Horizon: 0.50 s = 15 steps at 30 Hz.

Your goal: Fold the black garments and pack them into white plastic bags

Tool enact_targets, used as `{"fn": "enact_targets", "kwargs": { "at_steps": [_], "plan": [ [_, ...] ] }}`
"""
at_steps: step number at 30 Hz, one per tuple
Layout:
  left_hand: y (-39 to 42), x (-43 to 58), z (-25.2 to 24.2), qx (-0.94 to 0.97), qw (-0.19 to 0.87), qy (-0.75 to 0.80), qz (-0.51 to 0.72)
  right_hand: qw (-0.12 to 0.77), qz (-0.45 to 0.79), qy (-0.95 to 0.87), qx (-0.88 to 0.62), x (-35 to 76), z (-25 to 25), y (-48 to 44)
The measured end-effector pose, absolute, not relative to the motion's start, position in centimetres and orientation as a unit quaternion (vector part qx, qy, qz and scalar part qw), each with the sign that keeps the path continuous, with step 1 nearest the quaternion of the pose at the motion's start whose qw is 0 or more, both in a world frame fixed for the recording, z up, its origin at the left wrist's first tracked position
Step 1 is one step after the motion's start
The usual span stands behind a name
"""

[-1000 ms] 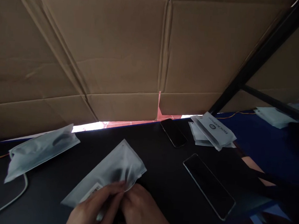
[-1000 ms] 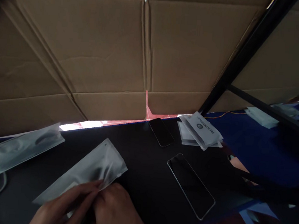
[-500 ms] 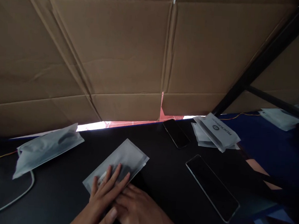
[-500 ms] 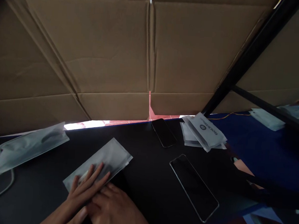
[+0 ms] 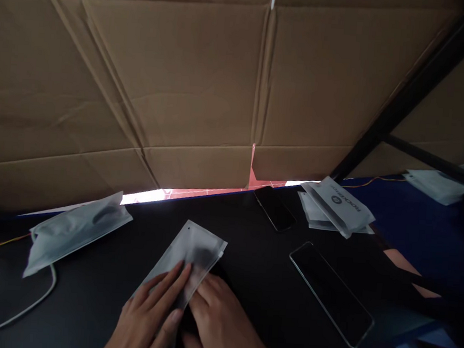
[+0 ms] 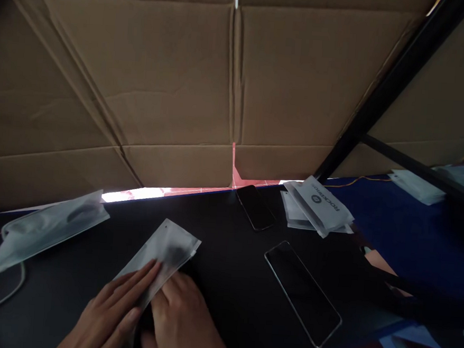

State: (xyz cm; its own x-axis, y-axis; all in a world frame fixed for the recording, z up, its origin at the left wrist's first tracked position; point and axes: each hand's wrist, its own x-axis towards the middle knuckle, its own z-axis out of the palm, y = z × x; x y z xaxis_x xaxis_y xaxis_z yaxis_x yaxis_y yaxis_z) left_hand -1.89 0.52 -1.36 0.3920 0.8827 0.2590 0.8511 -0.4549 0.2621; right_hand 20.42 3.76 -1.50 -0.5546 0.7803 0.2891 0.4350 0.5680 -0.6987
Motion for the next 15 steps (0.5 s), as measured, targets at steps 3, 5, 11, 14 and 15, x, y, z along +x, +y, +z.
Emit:
{"fn": "enact_targets", "kwargs": {
  "at_steps": [3,5,11,14,15],
  "plan": [
    [1.0,-2.5,-2.0,0.829,0.021,0.541,0.139,0.25,0.253,-0.884,-0.304,23.7,-1.1,3.7],
    [0.9,-2.5,-2.5,0.823,0.019,0.555,0.12,0.231,0.212,-0.894,-0.321,25.2,-2.0,3.4],
    [0.1,-1.3,-4.3,0.839,0.043,0.523,0.145,0.212,0.199,-0.891,-0.347,24.1,-3.8,2.8],
    [-0.7,-0.4,-4.4,0.818,0.092,0.548,0.149,0.252,0.17,-0.896,-0.324,22.8,-3.3,3.1],
    [-1.1,-0.1,-4.2,0.811,0.108,0.558,0.141,0.258,0.159,-0.902,-0.308,22.4,-3.3,3.2]
  ]
}}
